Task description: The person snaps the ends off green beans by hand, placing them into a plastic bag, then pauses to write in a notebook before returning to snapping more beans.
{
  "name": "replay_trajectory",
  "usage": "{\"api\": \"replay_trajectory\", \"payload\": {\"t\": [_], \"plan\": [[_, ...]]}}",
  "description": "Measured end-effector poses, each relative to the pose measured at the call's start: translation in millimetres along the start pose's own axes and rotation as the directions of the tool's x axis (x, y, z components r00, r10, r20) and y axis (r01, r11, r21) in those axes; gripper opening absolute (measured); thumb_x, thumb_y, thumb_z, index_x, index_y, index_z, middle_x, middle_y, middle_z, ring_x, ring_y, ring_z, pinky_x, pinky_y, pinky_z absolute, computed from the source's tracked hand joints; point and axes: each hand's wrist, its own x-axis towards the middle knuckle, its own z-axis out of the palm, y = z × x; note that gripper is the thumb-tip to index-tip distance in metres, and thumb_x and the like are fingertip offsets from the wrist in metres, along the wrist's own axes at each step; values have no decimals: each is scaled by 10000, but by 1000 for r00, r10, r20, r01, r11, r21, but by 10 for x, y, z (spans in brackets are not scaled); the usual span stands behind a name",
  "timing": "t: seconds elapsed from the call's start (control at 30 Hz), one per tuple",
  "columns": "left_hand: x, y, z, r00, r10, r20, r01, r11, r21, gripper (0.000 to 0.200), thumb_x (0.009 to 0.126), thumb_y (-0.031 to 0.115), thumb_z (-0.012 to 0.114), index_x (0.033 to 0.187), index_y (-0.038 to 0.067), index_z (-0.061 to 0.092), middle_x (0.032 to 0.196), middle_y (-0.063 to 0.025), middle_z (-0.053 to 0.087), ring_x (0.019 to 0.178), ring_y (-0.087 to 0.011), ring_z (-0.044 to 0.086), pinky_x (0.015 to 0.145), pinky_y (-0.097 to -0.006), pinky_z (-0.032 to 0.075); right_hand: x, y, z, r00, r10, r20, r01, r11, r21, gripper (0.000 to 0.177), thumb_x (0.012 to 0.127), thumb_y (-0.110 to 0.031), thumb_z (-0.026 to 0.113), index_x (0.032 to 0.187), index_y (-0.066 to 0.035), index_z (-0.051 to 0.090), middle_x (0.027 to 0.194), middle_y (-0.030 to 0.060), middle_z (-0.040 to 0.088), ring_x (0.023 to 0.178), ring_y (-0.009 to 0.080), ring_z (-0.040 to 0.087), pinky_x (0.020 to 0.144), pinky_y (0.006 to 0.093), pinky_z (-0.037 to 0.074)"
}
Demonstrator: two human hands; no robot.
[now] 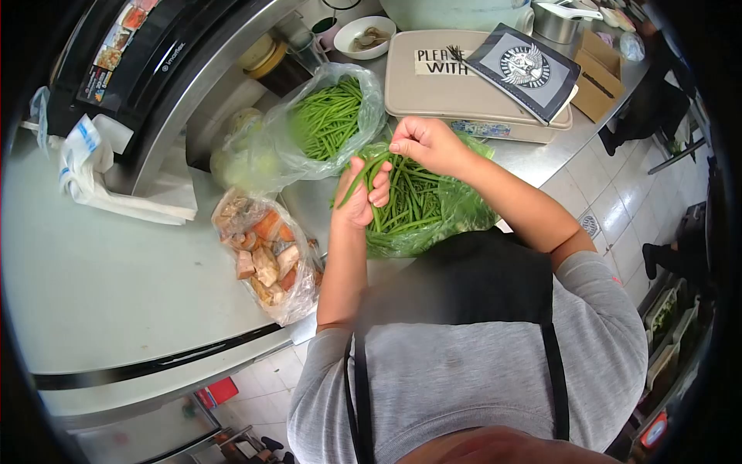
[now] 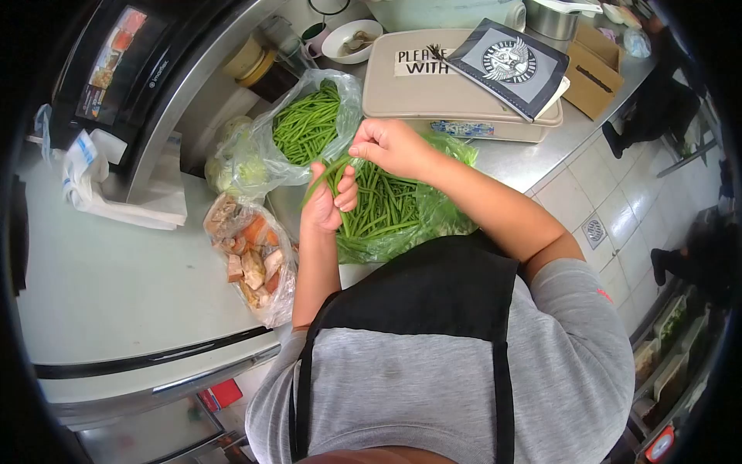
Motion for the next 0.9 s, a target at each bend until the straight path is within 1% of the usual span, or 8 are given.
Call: {"api": "replay_trajectory", "payload": {"t": [0.07, 0.2, 0.3, 0.4, 0.5, 0.67, 0.8, 0.9], "plan": [[-15, 16, -8, 998, -30, 59, 28, 999, 27, 289, 760, 280, 597, 841, 17, 512, 562, 20, 418, 403, -44, 347, 363, -181, 268, -4, -59, -25, 999, -29, 18, 31, 991, -128, 109, 785, -117, 557, 754, -23, 509, 634, -16, 488, 611, 39, 431, 542, 193, 367], [16, -33, 137, 997, -50, -50, 67, 896, 438, 153, 759, 124, 582, 836, 7, 521, 531, 30, 415, 420, -41, 355, 376, -184, 271, -34, -6, -35, 990, 120, 69, -132, 967, 216, 149, 808, -166, 526, 746, -36, 488, 593, -16, 455, 529, 60, 406, 490, 200, 350], [189, -119, 67, 790, 556, 258, -390, 132, 911, 118, 767, 113, 571, 828, 23, 524, 545, 29, 423, 421, -43, 352, 377, -181, 269, -92, -85, -42, 930, 297, 218, -367, 714, 596, 188, 829, -218, 490, 787, -34, 488, 569, -8, 440, 485, 82, 397, 459, 217, 347], [230, -54, -22, 801, 597, -52, -303, 478, 825, 116, 783, 145, 557, 807, 43, 505, 567, 31, 411, 447, -55, 362, 395, -188, 277, -122, -196, -164, 902, 263, 344, -431, 609, 666, 277, 841, -317, 459, 780, -49, 492, 568, -5, 444, 473, 79, 397, 453, 203, 343], [98, 91, 37, 888, 403, -222, -253, 831, 496, 137, 794, 164, 551, 831, 46, 491, 571, 30, 409, 457, -57, 363, 397, -195, 279, -120, 3, -132, 919, 348, 184, -360, 932, 40, 313, 813, -347, 500, 749, -41, 515, 586, 23, 490, 501, 106, 450, 479, 228, 377], [91, 68, 123, 871, 421, -255, -303, 867, 397, 143, 800, 172, 542, 840, 51, 476, 597, 8, 418, 460, -76, 362, 405, -207, 285, -198, 257, 51, 966, 169, 195, -94, 935, -342, 184, 757, -232, 566, 783, -52, 534, 608, 71, 520, 572, 172, 497, 554, 307, 409], [99, 34, 85, 858, 430, -280, -322, 876, 359, 119, 798, 146, 537, 843, 55, 476, 583, 7, 418, 451, -80, 364, 402, -210, 299, -116, 185, 35, 985, 144, -92, -157, 976, -149, 156, 784, -193, 520, 751, -41, 503, 593, 73, 498, 563, 152, 473, 560, 299, 406], [129, -31, -10, 845, 382, -373, -296, 917, 268, 120, 798, 163, 535, 816, 68, 465, 592, 2, 418, 462, -89, 374, 406, -212, 308, 10, 184, -31, 977, 159, -145, -88, 909, 406, 143, 794, -186, 503, 767, -45, 495, 614, 81, 492, 577, 143, 465, 562, 299, 406]]}}
